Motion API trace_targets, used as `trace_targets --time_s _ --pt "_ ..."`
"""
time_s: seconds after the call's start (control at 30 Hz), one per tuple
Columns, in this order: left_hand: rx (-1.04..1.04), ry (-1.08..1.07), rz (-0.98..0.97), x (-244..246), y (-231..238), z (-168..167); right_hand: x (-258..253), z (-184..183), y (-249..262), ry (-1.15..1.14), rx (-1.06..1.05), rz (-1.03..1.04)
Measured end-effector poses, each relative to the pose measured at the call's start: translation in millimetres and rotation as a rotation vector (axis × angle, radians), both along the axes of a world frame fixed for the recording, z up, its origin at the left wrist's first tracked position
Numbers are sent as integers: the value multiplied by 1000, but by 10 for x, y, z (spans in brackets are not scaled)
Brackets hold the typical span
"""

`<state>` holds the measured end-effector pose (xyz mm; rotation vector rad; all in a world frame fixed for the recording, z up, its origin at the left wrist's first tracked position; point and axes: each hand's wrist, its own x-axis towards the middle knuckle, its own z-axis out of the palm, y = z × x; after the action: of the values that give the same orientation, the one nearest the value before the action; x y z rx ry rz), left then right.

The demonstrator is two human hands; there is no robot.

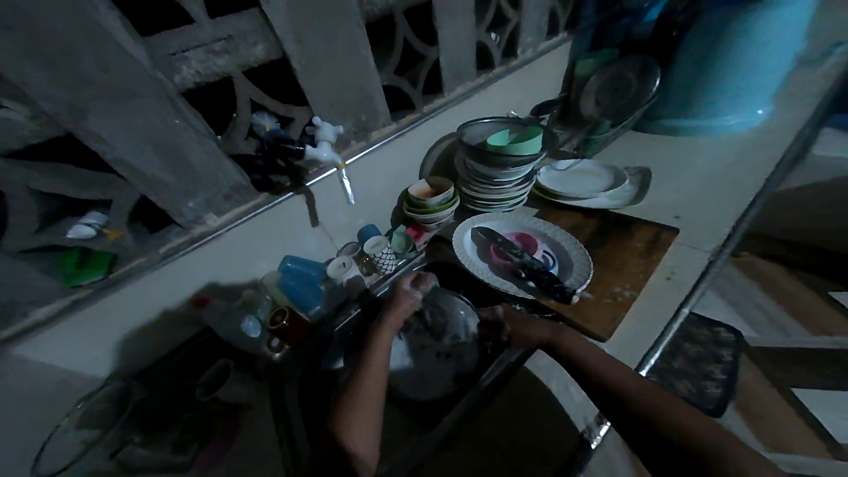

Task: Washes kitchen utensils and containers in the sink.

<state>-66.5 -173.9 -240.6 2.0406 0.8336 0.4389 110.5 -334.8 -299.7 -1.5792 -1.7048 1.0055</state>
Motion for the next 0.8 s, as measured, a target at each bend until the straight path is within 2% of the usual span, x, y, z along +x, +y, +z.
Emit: trace_targets --time_s 0.13,0.23,0.3,0.4,0.47,0.53,0.6,0.73,0.8 --pt "-370 -181 291 -69 195 -206 28 -138 -40 266 -79 -1" --pt "-655 -477 526 -101 246 -419 23 -249 -43 469 -55 22" --pt "-834 -614 512 -109 113 -459 -20 -279 -24 542 20 1" --pt "-993 -757 353 23 -175 -447 -154 -347 57 633 51 -100" --pt "-912 -750 364 156 -281 -423 -267 -398 96 670 8 -203" --pt "-780 -647 491 243 -322 -357 -350 -437 109 689 -17 -293" --pt "-732 -620 589 301 -347 -286 -427 -458 122 737 6 -358" --pt "-706 -763 521 396 -552 -240 -598 -384 214 855 36 -518" --pt "-512 -609 469 409 -770 -211 -676 -288 293 856 24 -629"
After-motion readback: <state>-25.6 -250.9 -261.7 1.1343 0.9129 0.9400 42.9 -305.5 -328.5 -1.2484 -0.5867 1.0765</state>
